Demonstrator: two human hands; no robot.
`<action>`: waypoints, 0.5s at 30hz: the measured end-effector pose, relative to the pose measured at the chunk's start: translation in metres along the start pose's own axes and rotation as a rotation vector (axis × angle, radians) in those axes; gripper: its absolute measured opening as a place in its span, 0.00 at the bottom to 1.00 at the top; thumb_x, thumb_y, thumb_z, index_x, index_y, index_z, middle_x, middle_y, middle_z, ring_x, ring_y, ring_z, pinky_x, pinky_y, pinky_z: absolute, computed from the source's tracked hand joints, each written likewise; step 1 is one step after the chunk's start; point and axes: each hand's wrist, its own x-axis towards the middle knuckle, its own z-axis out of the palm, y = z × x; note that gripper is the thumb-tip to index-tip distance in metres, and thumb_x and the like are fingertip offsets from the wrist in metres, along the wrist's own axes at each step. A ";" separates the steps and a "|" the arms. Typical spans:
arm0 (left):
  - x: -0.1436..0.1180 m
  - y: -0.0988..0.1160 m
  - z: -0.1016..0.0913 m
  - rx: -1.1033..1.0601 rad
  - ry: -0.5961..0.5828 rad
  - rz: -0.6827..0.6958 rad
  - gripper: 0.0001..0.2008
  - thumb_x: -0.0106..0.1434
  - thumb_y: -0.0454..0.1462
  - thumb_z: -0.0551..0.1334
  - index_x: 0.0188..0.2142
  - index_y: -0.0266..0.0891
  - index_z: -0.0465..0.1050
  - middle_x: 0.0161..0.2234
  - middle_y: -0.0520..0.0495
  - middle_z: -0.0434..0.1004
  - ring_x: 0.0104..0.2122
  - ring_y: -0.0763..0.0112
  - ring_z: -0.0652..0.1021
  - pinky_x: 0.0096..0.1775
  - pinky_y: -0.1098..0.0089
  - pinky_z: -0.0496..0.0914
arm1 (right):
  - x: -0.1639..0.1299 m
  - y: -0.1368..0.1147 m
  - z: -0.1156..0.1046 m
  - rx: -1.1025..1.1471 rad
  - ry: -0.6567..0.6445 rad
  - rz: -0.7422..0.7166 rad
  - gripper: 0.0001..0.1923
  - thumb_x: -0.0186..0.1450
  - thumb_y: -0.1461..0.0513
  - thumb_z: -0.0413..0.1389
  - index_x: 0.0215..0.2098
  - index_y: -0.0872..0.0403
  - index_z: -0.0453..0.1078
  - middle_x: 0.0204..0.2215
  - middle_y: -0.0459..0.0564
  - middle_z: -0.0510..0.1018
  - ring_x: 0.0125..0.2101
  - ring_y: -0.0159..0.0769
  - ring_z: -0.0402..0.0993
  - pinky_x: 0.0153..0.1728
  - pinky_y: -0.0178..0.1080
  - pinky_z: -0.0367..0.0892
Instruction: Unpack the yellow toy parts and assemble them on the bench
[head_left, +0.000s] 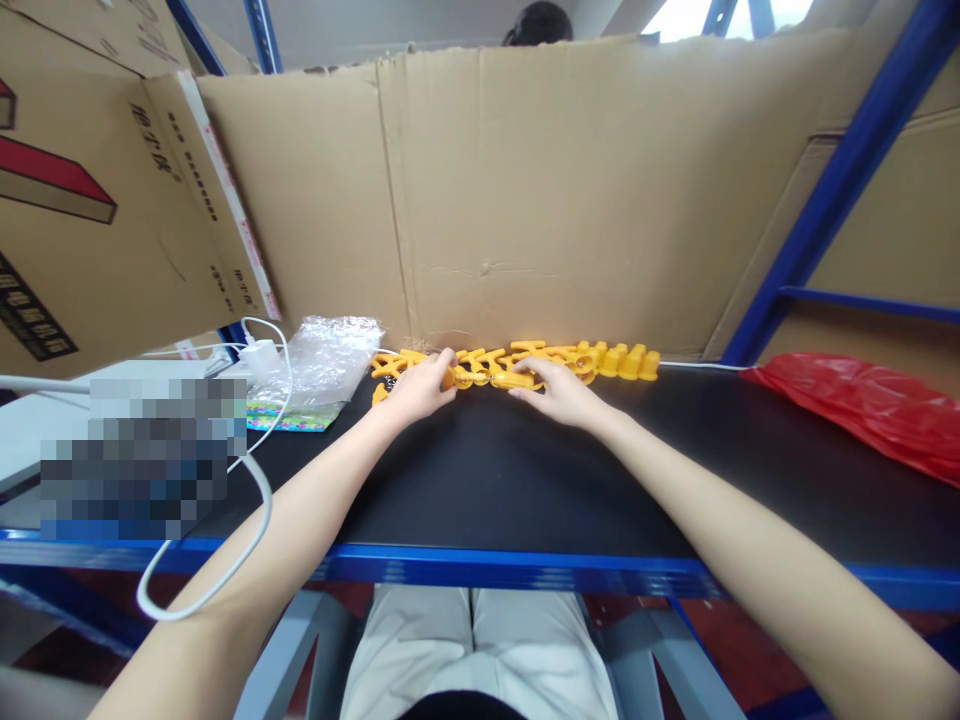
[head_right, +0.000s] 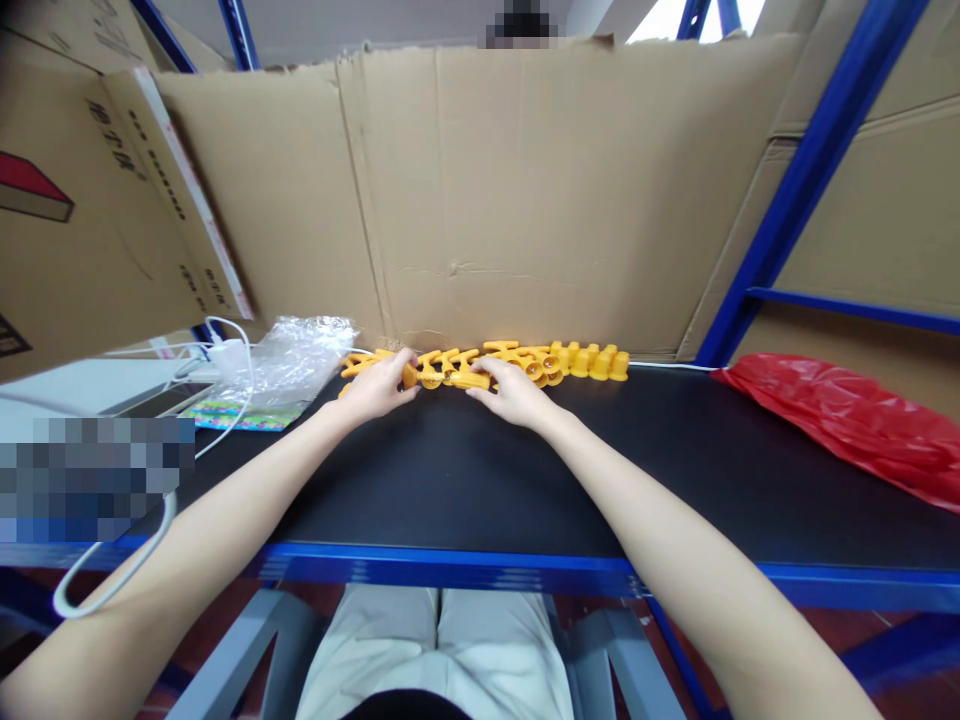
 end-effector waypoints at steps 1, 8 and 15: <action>0.000 0.001 -0.001 0.020 0.016 -0.008 0.16 0.59 0.40 0.56 0.48 0.42 0.59 0.45 0.43 0.71 0.41 0.62 0.75 0.39 0.65 0.67 | 0.000 -0.001 0.000 0.008 0.003 0.003 0.11 0.59 0.58 0.55 0.40 0.54 0.68 0.40 0.53 0.76 0.40 0.42 0.72 0.44 0.47 0.65; 0.000 0.010 -0.006 0.196 0.180 -0.023 0.14 0.66 0.39 0.47 0.49 0.41 0.60 0.44 0.42 0.68 0.42 0.62 0.73 0.35 0.68 0.66 | 0.001 -0.008 0.000 0.062 0.025 0.033 0.12 0.59 0.57 0.56 0.39 0.54 0.68 0.40 0.52 0.76 0.40 0.41 0.72 0.45 0.48 0.65; 0.002 0.004 -0.006 0.219 0.262 -0.002 0.15 0.66 0.39 0.49 0.51 0.40 0.58 0.45 0.41 0.66 0.45 0.63 0.70 0.40 0.68 0.67 | 0.001 -0.007 0.005 0.187 0.048 0.058 0.13 0.58 0.55 0.57 0.39 0.53 0.67 0.40 0.52 0.75 0.41 0.42 0.72 0.43 0.48 0.67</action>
